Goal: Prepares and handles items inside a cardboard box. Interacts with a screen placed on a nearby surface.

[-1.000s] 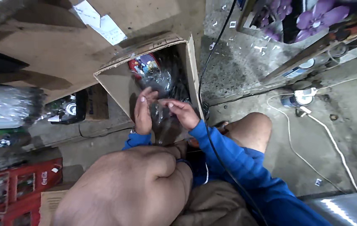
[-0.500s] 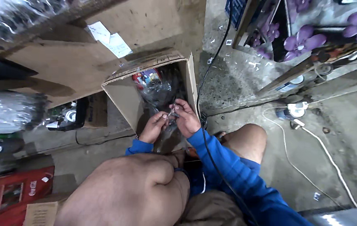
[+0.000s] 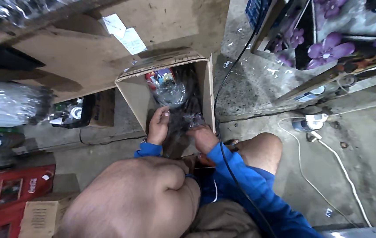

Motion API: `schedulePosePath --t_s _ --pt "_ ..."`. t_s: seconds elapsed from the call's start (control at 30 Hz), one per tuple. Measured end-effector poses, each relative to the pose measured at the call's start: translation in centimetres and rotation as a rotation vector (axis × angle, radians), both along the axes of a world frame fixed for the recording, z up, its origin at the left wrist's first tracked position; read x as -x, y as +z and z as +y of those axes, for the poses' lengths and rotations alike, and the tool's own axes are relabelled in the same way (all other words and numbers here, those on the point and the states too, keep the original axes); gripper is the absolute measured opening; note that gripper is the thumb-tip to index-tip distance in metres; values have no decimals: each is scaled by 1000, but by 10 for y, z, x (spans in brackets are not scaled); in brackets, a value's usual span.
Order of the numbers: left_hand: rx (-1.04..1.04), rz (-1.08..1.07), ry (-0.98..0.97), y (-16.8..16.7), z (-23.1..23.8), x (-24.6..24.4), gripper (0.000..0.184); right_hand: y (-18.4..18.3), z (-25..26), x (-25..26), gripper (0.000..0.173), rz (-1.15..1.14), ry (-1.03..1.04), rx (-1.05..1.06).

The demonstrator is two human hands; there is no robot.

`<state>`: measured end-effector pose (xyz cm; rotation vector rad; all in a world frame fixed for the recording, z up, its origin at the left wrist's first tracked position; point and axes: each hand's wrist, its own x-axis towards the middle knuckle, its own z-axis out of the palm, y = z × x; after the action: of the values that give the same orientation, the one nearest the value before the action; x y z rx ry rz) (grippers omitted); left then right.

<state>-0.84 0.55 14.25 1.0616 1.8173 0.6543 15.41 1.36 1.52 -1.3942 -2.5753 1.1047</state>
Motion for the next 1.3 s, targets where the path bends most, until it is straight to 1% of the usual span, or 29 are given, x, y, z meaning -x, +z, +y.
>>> schedulePosePath --t_s 0.03,0.07,0.1,0.13,0.17,0.23,0.27,0.33,0.37,0.43,0.5,0.53,0.57,0.6,0.63,0.7,0.77,0.83,0.93,1.03,1.07,1.1,1.2,1.23,1.27,1.3 --pt "-120 0 -1 -39 -1 15 38 3 -2 3 43 -118 70 120" --pt "-251 1 11 -82 0 30 37 3 -1 8 43 -175 88 171" --pt "-314 -34 18 -107 3 40 37 1 1 12 43 -174 60 167" --pt "-339 -69 23 -117 5 45 37 -2 5 17 41 -139 10 133" --pt "-349 -96 34 -120 6 46 37 -6 11 24 38 -94 -43 101" --pt "-345 -112 58 -114 6 43 36 -21 24 39 35 -37 -110 77" --pt "-328 -99 56 -103 3 39 36 -30 30 47 35 -41 -115 88" --pt "-244 -55 12 -60 -6 22 37 -36 36 62 36 -130 -74 174" --pt "-216 -38 -8 -48 -9 18 39 -36 37 67 41 -191 -54 229" --pt "-202 -22 -26 -38 -12 14 40 -42 37 72 53 -262 -25 261" --pt "-204 -5 -34 -36 -15 14 40 -44 38 72 56 -260 -19 265" --pt "-209 2 -39 -37 -16 15 40 -44 38 70 52 -223 -45 248" --pt "-214 12 -45 -37 -17 15 39 -47 38 66 44 -158 -94 211" --pt "-221 22 -52 -37 -18 16 39 -51 38 61 37 -65 -167 167" --pt "-223 28 -58 -35 -18 16 39 -50 38 55 33 44 -250 141" --pt "-228 30 -60 -29 -19 13 38 -36 37 44 29 253 -418 167" --pt "-252 42 -75 -28 -18 13 35 -21 34 34 30 422 -523 252" --pt "-267 47 -116 -33 -14 15 34 -12 33 29 29 567 -560 322" --pt "-269 30 -237 -36 -7 13 36 9 35 23 23 704 -485 434" --pt "-243 -15 -295 -33 -8 11 36 30 34 10 14 802 -343 347" --pt "-260 -25 -308 -40 -8 14 35 38 33 5 13 811 -329 295" --pt "-307 -45 -324 -58 -6 20 32 45 32 -1 14 807 -332 244" --pt "-397 -187 -404 -88 -2 34 27 66 26 -10 20 775 -380 155" --pt "-446 -249 -429 -86 -4 35 26 68 25 -10 21 760 -391 89" --pt "-501 -302 -453 -72 -10 31 26 69 24 -11 23 742 -393 -3" --pt "-489 -310 -463 -36 -23 22 25 67 25 -11 25 737 -399 -91"
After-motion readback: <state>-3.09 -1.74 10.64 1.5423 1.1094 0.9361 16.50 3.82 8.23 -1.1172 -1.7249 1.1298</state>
